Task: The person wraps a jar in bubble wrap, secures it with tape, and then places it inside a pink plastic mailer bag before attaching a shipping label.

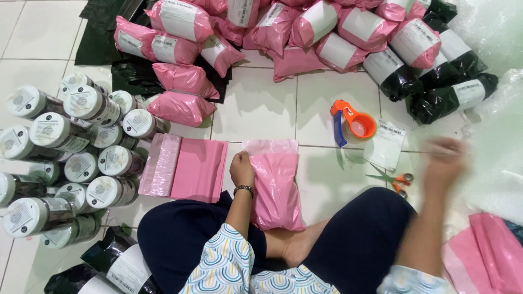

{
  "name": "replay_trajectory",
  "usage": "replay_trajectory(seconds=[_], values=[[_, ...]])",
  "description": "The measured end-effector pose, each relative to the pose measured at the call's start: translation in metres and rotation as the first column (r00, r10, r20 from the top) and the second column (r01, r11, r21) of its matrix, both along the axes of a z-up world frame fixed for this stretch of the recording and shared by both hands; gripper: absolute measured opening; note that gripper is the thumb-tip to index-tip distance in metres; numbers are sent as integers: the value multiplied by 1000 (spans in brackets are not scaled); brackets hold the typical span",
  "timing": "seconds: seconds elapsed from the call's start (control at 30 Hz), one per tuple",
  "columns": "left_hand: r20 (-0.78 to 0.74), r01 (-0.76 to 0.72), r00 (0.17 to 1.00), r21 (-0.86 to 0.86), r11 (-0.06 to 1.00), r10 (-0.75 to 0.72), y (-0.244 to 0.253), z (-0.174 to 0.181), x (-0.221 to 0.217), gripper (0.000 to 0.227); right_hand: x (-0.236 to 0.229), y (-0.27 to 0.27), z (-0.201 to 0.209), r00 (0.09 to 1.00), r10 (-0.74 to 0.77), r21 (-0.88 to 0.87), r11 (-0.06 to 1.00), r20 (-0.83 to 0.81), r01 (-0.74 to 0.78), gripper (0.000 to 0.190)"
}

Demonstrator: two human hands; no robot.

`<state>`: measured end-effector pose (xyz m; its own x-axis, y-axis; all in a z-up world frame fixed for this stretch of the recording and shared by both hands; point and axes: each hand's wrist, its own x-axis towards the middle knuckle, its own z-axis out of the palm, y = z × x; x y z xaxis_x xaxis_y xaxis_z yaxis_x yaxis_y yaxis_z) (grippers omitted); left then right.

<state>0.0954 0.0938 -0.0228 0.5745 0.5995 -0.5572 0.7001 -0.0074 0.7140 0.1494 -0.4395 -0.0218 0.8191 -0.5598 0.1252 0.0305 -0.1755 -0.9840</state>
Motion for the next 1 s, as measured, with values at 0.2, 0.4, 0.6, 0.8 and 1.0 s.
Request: replay_trajectory(seconds=[0.2,0.4,0.6,0.8,1.0], values=[[5,26,1000,93,995,-27,-6,-1,-6,45,18,355,88,103,718,-103,44,-689,-994,122],[27,-30,999,69,997,28,-7,-25,1,40,48,397,6,-120,425,-23,-316,-897,-948,126],[54,-83,995,52,995,80,-8,-32,4,39,48,395,24,-65,587,22,-80,-807,-997,111],[3,-109,994,56,992,109,-6,-46,5,38,46,386,-12,-218,477,83,-288,-851,-954,54],[-14,-135,990,91,987,137,-5,-50,2,37,31,391,7,-162,559,42,-222,-813,-974,40]])
